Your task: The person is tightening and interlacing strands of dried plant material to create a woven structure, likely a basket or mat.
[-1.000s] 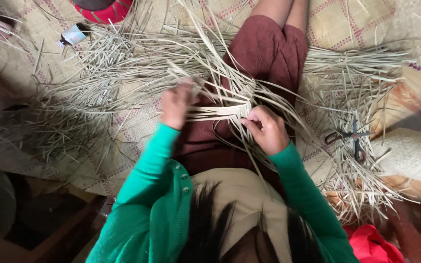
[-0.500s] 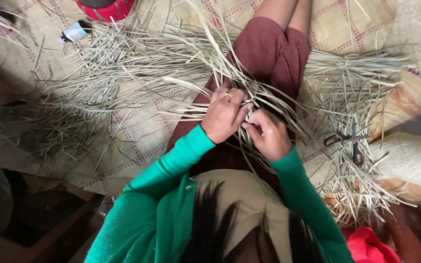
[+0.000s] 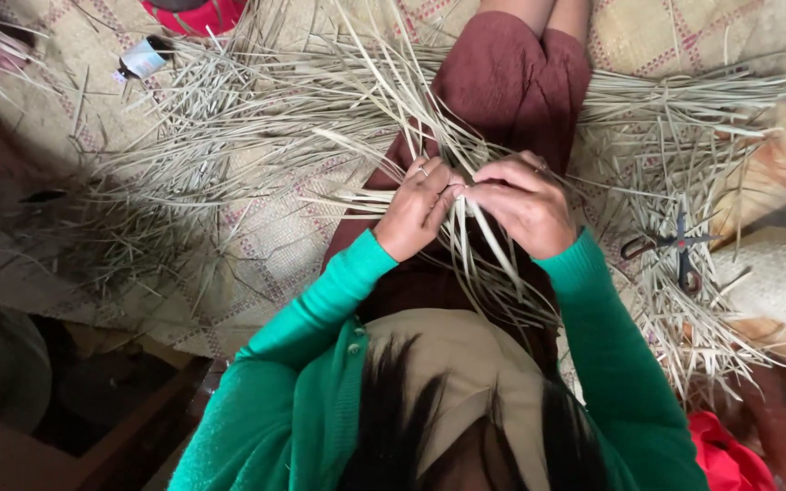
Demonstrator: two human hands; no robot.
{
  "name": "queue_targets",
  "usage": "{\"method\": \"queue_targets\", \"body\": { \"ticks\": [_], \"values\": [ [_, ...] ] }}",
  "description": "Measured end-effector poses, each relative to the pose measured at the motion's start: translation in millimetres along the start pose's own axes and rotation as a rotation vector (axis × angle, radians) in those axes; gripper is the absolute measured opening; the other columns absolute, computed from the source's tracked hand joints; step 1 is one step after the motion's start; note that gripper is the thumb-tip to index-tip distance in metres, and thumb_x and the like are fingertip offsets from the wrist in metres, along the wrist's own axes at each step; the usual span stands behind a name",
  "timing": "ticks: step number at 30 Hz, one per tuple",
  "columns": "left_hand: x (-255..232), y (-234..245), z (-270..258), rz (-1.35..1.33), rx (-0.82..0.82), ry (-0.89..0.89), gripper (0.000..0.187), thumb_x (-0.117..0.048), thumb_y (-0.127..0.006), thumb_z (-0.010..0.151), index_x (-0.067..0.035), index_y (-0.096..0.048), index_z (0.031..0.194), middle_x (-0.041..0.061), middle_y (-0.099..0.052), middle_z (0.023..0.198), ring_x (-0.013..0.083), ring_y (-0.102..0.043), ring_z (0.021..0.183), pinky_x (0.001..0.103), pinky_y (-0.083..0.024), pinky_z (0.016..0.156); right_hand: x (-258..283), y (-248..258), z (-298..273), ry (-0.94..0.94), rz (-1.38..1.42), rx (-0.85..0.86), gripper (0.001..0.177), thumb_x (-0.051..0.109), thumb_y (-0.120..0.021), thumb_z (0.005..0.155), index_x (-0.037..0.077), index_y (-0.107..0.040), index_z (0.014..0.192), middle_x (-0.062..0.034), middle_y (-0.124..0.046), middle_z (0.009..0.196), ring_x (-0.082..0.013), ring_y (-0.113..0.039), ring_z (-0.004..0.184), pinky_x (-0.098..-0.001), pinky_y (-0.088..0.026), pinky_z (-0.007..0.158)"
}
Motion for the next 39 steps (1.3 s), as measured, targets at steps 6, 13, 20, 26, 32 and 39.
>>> {"method": "queue_targets", "body": {
  "ticks": [6,13,20,26,32,39],
  "values": [
    [2,-3,-5,-0.002,0.01,0.033,0.015,-0.016,-0.039,0.091,-0.005,-0.045,0.083,0.012,-0.041,0.071,0.0359,-0.044,0.07,0.043,-0.04,0.069,4,3,5,0.053,0.034,-0.076,0.014,0.01,-0.055,0.087,0.004,-0.066,0.081,-0.0092,-0.061,0.086,-0.0257,-0.056,0.073,-0.0346,-0.045,0.069],
    [4,-8,-7,-0.044,0.042,-0.004,0.019,-0.018,-0.032,0.093,-0.004,-0.043,0.087,0.013,-0.04,0.074,0.0375,-0.043,0.074,0.045,-0.039,0.069,22,-3,4,0.172,-0.115,-0.008,0.01,0.004,-0.058,0.084,0.009,-0.066,0.087,-0.0066,-0.056,0.092,-0.023,-0.047,0.081,-0.0353,-0.038,0.074],
    [0,-4,-10,0.072,0.011,-0.01,0.021,-0.018,-0.035,0.093,-0.004,-0.045,0.082,0.013,-0.042,0.069,0.0359,-0.047,0.069,0.043,-0.042,0.069,23,1,-4,0.231,-0.063,-0.093,0.019,0.011,-0.051,0.089,0.003,-0.066,0.082,-0.0091,-0.06,0.083,-0.0245,-0.053,0.075,-0.0348,-0.045,0.072],
    [-11,0,-10,0.067,-0.067,-0.034,0.021,-0.024,-0.045,0.09,-0.008,-0.047,0.077,0.008,-0.042,0.068,0.0311,-0.047,0.067,0.039,-0.04,0.064,38,14,-8,0.193,-0.024,-0.036,0.025,0.009,-0.043,0.091,0.001,-0.066,0.086,-0.012,-0.062,0.085,-0.027,-0.058,0.075,-0.0371,-0.047,0.071],
    [-10,-7,-15,0.076,-0.15,-0.074,0.02,-0.022,-0.048,0.087,-0.01,-0.049,0.071,0.007,-0.044,0.064,0.0302,-0.048,0.062,0.038,-0.041,0.057,-7,30,-11,-0.324,0.146,-0.11,0.053,0.014,-0.067,0.074,-0.002,-0.045,0.119,-0.0191,-0.046,0.117,-0.0305,-0.043,0.107,-0.0427,-0.032,0.093],
    [-8,-2,-21,0.117,-0.127,-0.143,0.024,-0.021,-0.05,0.087,-0.01,-0.049,0.066,0.007,-0.043,0.06,0.0293,-0.05,0.058,0.037,-0.043,0.055,-41,-53,-54,-0.762,0.026,0.406,0.142,0.051,-0.085,0.036,0.0,0.002,0.137,-0.0318,-0.028,0.13,-0.0467,-0.033,0.116,-0.0567,-0.026,0.094]
  ]
}}
Point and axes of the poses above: each hand's wrist, its own z-axis towards the middle knuckle, its own y-axis out of the back of the hand, x = y × z, the point moved 7 cm from there along z, towards the middle knuckle
